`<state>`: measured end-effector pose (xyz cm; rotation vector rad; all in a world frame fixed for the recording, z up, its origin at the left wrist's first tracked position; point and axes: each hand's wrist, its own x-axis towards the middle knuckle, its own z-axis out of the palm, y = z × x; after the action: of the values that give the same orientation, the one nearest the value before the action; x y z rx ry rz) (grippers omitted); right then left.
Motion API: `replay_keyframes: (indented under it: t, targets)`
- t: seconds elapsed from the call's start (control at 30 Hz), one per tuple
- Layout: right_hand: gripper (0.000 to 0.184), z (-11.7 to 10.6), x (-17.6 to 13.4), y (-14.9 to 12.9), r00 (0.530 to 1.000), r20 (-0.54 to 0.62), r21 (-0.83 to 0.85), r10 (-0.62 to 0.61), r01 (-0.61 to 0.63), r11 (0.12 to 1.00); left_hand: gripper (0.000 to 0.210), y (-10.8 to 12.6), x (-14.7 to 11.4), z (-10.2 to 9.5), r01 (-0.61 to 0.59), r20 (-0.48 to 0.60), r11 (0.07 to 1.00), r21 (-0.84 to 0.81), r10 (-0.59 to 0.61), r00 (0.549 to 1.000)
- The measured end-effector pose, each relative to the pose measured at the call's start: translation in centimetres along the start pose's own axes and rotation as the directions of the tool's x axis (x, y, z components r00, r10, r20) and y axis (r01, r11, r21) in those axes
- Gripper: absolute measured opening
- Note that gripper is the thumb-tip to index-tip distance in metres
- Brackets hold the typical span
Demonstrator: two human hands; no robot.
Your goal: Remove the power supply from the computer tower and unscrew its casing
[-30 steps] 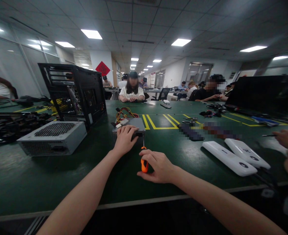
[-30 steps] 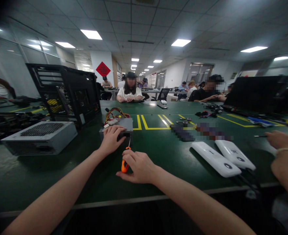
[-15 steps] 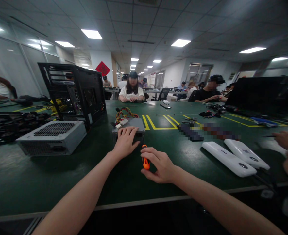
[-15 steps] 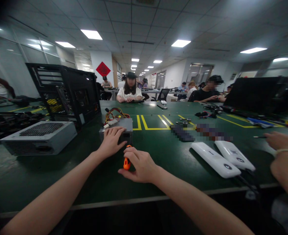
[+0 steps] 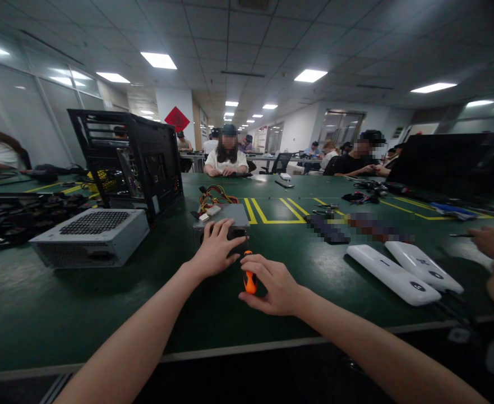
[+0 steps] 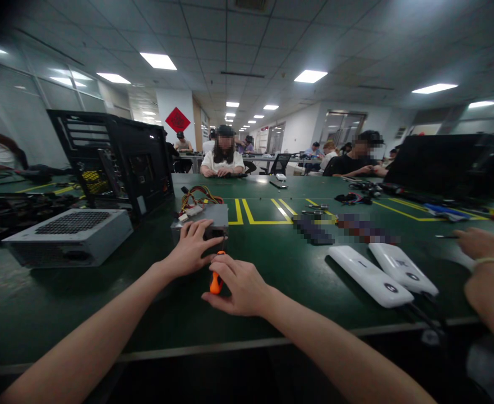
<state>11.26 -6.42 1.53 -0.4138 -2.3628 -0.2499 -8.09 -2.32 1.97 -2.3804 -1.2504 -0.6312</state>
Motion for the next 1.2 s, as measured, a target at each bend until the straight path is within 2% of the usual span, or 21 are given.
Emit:
replay_keyframes:
  t: [0.1, 0.2, 0.33, 0.43, 0.57, 0.77, 0.97, 1.07, 1.2]
  targets:
    - [0.037, -0.23, 0.15, -0.23, 0.999, 0.042, -0.051, -0.031, 0.034, 0.998, 0.047, -0.07, -0.06, -0.08, -0.017, 0.012, 1.0, 0.011, 0.017, 1.0]
    - [0.032, -0.05, 0.11, -0.17, 0.999, -0.029, -0.098, -0.037, 0.034, 0.995, 0.048, -0.11, -0.07, -0.15, -0.019, 0.024, 1.0, 0.024, 0.019, 1.0]
    - [0.033, 0.12, -0.09, 0.14, 0.993, -0.112, -0.031, 0.022, -0.026, 0.999, 0.049, -0.12, -0.03, -0.14, -0.011, 0.035, 0.999, 0.034, 0.009, 0.999]
    - [0.032, -0.12, -0.07, 0.09, 0.997, -0.07, 0.003, 0.019, -0.019, 1.0, 0.05, -0.09, -0.01, -0.16, -0.008, 0.036, 0.999, 0.031, 0.007, 0.999]
    - [0.03, -0.29, 0.12, -0.17, 0.999, 0.012, -0.074, -0.033, 0.034, 0.997, 0.048, -0.04, -0.02, -0.23, -0.012, 0.03, 1.0, 0.013, 0.012, 0.999]
    - [0.021, -0.09, 0.08, -0.12, 0.997, -0.078, -0.099, -0.027, 0.019, 0.995, 0.047, -0.01, -0.04, -0.25, -0.005, 0.023, 1.0, 0.003, 0.005, 1.0]
    - [0.028, -0.42, -0.07, -0.21, 1.0, -0.007, -0.081, -0.023, 0.022, 0.996, 0.048, -0.05, -0.03, -0.11, -0.008, 0.021, 1.0, 0.017, 0.007, 1.0]
    - [0.026, -0.47, 0.02, -0.32, 0.998, 0.02, -0.113, -0.054, 0.056, 0.992, 0.047, -0.01, 0.0, -0.16, -0.003, 0.021, 1.0, 0.005, 0.002, 1.0]
    - [0.026, -0.28, 0.07, -0.15, 0.996, -0.055, -0.155, -0.068, 0.059, 0.986, 0.046, 0.01, 0.01, -0.29, -0.005, 0.018, 1.0, -0.009, 0.005, 1.0]
